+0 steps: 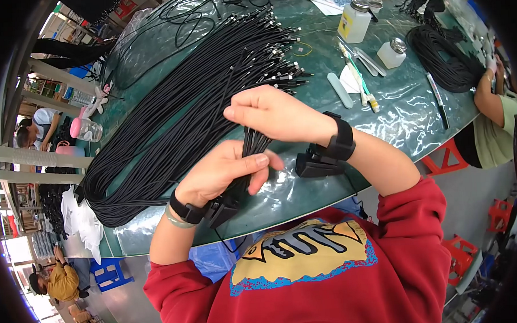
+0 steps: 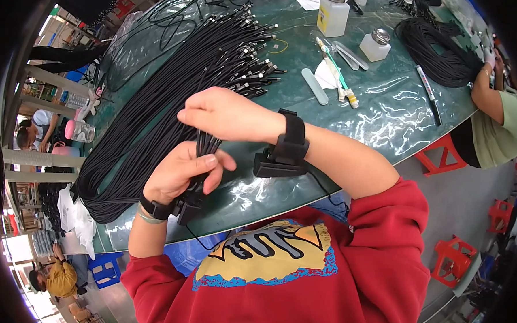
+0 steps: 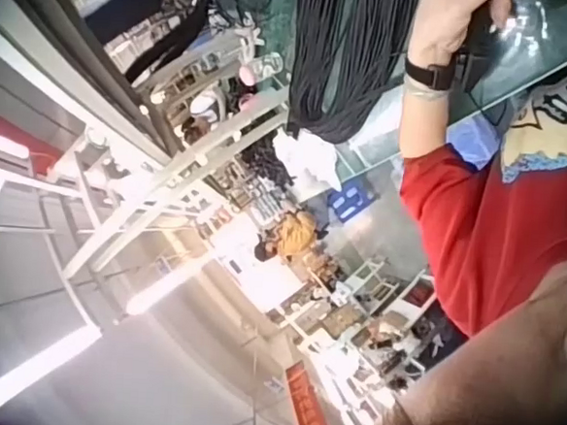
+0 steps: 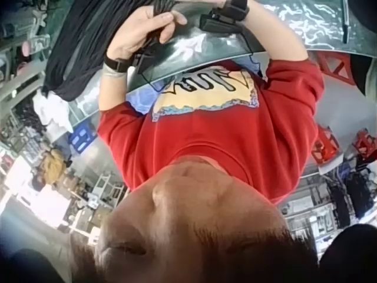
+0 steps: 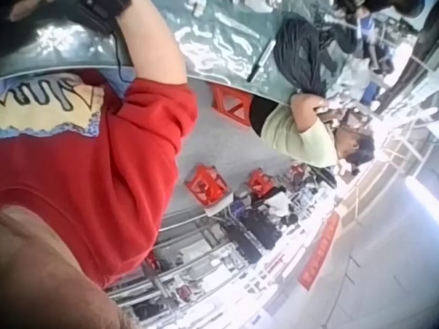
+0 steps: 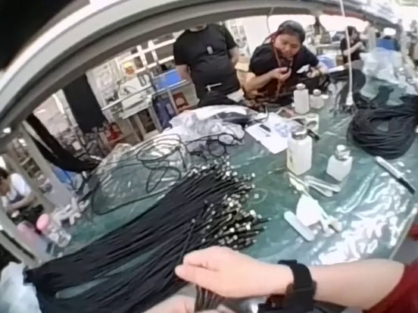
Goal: The person gathers a bundle of cables, wipes the connectors with a cloth-tipped tool, and scrapes the connector surfaces with a small blade. They then rub the connectors with a flat tool before setting the cables back onto the table.
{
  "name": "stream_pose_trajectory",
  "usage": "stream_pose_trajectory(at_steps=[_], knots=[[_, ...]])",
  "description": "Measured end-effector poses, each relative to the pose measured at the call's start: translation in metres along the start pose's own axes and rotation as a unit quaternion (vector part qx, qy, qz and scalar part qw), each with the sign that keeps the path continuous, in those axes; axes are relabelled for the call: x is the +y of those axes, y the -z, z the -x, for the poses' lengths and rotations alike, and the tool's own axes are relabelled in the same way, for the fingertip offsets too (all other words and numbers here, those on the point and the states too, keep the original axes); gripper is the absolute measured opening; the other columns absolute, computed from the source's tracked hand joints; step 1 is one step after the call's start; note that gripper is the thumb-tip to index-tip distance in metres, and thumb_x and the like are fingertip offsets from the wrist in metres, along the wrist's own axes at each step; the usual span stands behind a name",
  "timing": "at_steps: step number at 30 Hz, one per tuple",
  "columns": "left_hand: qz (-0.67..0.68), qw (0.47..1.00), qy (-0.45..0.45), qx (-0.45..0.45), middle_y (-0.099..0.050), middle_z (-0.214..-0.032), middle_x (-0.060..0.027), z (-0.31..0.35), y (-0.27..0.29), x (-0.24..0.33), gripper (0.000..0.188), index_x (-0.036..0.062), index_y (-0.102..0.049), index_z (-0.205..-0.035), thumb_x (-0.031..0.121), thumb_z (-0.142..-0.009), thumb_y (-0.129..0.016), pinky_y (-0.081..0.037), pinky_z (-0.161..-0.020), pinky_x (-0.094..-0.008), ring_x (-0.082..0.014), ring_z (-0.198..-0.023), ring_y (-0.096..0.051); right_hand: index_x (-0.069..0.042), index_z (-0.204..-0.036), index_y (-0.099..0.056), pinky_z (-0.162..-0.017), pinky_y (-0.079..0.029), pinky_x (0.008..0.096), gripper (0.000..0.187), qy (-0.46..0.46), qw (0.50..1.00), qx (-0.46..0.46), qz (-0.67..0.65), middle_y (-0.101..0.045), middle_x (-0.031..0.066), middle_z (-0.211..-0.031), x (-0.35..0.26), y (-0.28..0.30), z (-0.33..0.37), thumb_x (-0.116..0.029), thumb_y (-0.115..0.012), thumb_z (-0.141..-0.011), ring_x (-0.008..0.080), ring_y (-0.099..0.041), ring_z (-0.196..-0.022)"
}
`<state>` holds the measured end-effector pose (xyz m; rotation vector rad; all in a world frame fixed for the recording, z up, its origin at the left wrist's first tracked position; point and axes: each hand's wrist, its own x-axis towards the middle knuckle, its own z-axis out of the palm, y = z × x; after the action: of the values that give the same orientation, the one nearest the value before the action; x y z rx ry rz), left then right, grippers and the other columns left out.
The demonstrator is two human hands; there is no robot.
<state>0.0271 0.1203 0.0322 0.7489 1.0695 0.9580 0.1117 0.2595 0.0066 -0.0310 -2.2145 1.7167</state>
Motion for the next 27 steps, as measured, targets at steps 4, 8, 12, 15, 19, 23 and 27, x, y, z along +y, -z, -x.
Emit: stream_pose_trajectory(at_steps=[4, 8, 12, 15, 19, 23, 27], knots=[[-0.026, 1.0, -0.005, -0.01, -0.041, -0.054, 0.0024, 0.01, -0.004, -0.003, 0.02, -0.0049, -0.056, -0.082, 0.015, -0.084, -0.052, -0.023, -0.041, -0.0183, -0.0035, -0.045, -0.033, -0.008, -0.063, -0.043, -0.033, -0.022, 0.0191, 0.032, -0.229, 0.887, -0.097, -0.389, -0.034, -0.0066, -0.053, -0.006, -0.009, 0.007, -0.028, -0.045, -0.088, 0.0009, -0.029, -0.04], [-0.034, 0.999, -0.02, -0.016, -0.04, -0.052, 0.0022, 0.018, -0.01, -0.002, 0.022, -0.0068, -0.056, -0.08, 0.015, -0.083, -0.053, -0.022, -0.04, -0.0191, -0.0038, -0.044, -0.032, -0.011, -0.061, -0.04, -0.031, -0.018, 0.0161, 0.034, -0.228, 0.868, -0.117, -0.426, -0.033, -0.0068, -0.053, -0.011, -0.018, 0.01, -0.03, -0.043, -0.089, -0.0003, -0.026, -0.04], [-0.045, 0.998, -0.016, -0.032, -0.038, -0.053, 0.005, 0.023, -0.012, 0.0, 0.022, -0.004, -0.057, -0.083, 0.017, -0.085, -0.051, -0.023, -0.043, -0.018, -0.0024, -0.048, -0.032, -0.01, -0.061, -0.041, -0.032, -0.018, 0.0166, 0.035, -0.207, 0.88, -0.131, -0.408, -0.033, -0.0069, -0.053, -0.018, -0.018, 0.011, -0.031, -0.042, -0.089, 0.0003, -0.026, -0.04], [-0.055, 0.997, -0.008, -0.045, -0.038, -0.054, 0.0062, 0.02, -0.01, 0.0, 0.022, -0.0024, -0.057, -0.085, 0.019, -0.086, -0.05, -0.024, -0.045, -0.0174, -0.0019, -0.05, -0.032, -0.01, -0.062, -0.041, -0.033, -0.02, 0.0166, 0.035, -0.197, 0.889, -0.125, -0.395, -0.034, -0.0067, -0.054, -0.015, -0.017, 0.012, -0.032, -0.042, -0.089, 0.0002, -0.027, -0.041], [-0.055, 0.997, 0.001, -0.059, -0.04, -0.053, 0.0059, 0.009, -0.009, 0.0, 0.024, -0.0019, -0.057, -0.086, 0.021, -0.087, -0.048, -0.028, -0.047, -0.0177, -0.0026, -0.05, -0.034, -0.01, -0.063, -0.042, -0.037, -0.025, 0.0166, 0.034, -0.161, 0.935, -0.109, -0.298, -0.037, -0.0062, -0.055, -0.015, -0.011, 0.013, -0.031, -0.042, -0.089, 0.0003, -0.03, -0.044], [0.008, 0.999, -0.036, -0.011, -0.047, -0.057, 0.0042, -0.009, 0.0, -0.013, 0.027, -0.0013, -0.057, -0.091, 0.023, -0.088, -0.046, -0.033, -0.052, -0.0189, -0.004, -0.052, -0.04, -0.008, -0.066, -0.046, -0.041, -0.029, 0.0169, 0.03, -0.064, 0.971, 0.157, -0.168, -0.042, -0.0055, -0.057, -0.017, -0.01, 0.01, -0.028, -0.045, -0.088, 0.0012, -0.035, -0.047], [0.11, 0.972, -0.139, 0.155, -0.056, -0.07, 0.0002, -0.035, 0.009, -0.022, 0.03, -0.0013, -0.056, -0.097, 0.025, -0.088, -0.045, -0.036, -0.057, -0.0195, -0.0057, -0.063, -0.048, -0.005, -0.071, -0.051, -0.045, -0.033, 0.017, 0.023, -0.061, 0.954, 0.266, -0.126, -0.046, -0.0052, -0.059, 0.007, 0.0, 0.02, -0.022, -0.05, -0.085, 0.0026, -0.039, -0.049]])
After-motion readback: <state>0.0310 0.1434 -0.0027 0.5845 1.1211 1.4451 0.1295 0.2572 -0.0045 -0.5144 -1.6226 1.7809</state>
